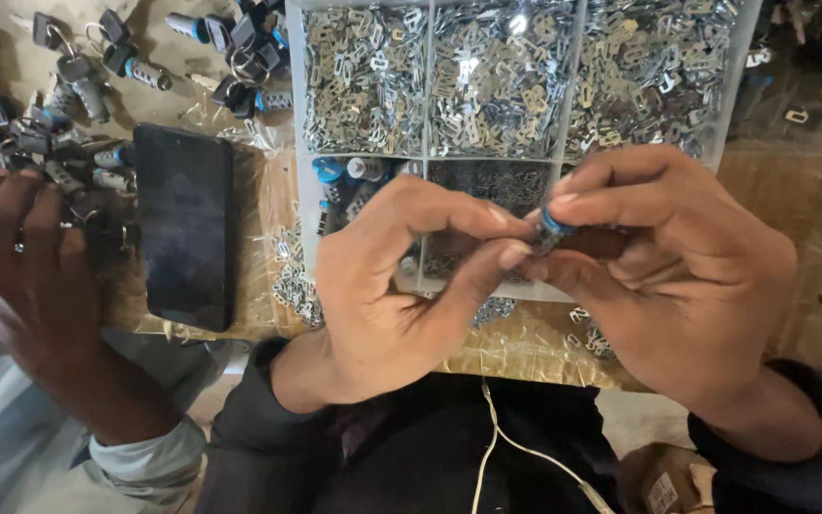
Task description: The person sits at a workbench covered with lock parts and picks small metal pins from a compartment box, inserting them one at a time into a lock cylinder held in the other hand. They repeatedly reach into the box, press each pin into the cylinder, and continue loading the cylinder with pins.
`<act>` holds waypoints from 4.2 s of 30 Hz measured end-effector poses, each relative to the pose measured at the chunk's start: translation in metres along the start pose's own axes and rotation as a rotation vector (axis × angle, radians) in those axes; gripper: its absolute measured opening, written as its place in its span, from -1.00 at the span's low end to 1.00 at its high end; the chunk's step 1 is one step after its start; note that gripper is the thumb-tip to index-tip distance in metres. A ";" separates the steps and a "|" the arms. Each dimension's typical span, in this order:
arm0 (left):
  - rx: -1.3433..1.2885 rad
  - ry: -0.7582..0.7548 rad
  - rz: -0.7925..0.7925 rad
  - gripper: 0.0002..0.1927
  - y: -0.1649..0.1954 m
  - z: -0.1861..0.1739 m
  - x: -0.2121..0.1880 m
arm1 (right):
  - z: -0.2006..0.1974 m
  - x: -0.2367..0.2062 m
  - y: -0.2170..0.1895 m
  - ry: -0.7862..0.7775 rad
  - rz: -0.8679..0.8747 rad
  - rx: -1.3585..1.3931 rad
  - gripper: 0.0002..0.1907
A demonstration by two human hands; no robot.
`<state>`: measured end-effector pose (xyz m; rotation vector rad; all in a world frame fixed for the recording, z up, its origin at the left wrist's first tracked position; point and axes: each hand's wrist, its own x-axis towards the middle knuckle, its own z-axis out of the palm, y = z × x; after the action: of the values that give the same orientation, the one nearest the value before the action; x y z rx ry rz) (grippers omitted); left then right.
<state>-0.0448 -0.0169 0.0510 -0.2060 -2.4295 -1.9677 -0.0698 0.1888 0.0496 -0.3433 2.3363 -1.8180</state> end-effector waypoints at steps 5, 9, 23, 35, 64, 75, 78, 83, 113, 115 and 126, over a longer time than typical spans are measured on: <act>-0.074 -0.015 0.030 -0.85 -0.006 0.002 -0.004 | 0.001 0.002 0.005 -0.025 -0.106 -0.007 -0.70; -0.094 0.001 0.014 -0.83 -0.006 0.003 -0.005 | 0.001 -0.001 0.008 -0.024 -0.063 0.023 -0.72; 0.009 -0.024 0.073 -0.78 -0.005 0.000 -0.002 | 0.002 -0.003 0.006 -0.052 -0.017 -0.011 -0.74; -0.137 -0.128 -0.033 -0.77 -0.006 -0.006 0.001 | 0.006 -0.004 0.011 -0.063 -0.052 0.226 -0.76; 0.162 0.028 0.124 -0.75 0.005 0.003 0.007 | 0.004 0.003 0.001 -0.053 -0.109 -0.022 -0.74; 0.672 -0.201 0.309 -0.56 0.002 -0.003 0.021 | 0.000 -0.002 -0.001 0.023 -0.001 0.004 -0.70; 0.487 -0.031 0.234 -0.71 0.003 -0.001 0.016 | 0.001 -0.002 0.000 0.039 -0.004 0.030 -0.69; -0.050 0.000 -0.012 -0.79 0.006 0.002 0.007 | -0.002 -0.002 0.001 -0.039 -0.028 -0.122 -0.73; 0.087 0.038 0.001 -0.81 -0.001 0.001 -0.005 | 0.002 0.001 0.004 -0.033 -0.057 0.050 -0.72; 0.097 0.043 0.038 -0.80 -0.002 0.002 -0.005 | 0.003 0.001 0.005 -0.045 -0.053 0.093 -0.74; 0.029 0.049 0.053 -0.75 -0.008 0.007 -0.005 | 0.004 -0.002 0.007 -0.054 -0.108 0.008 -0.81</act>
<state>-0.0404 -0.0127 0.0409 -0.2177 -2.3956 -1.8916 -0.0670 0.1871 0.0414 -0.5200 2.3150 -1.8402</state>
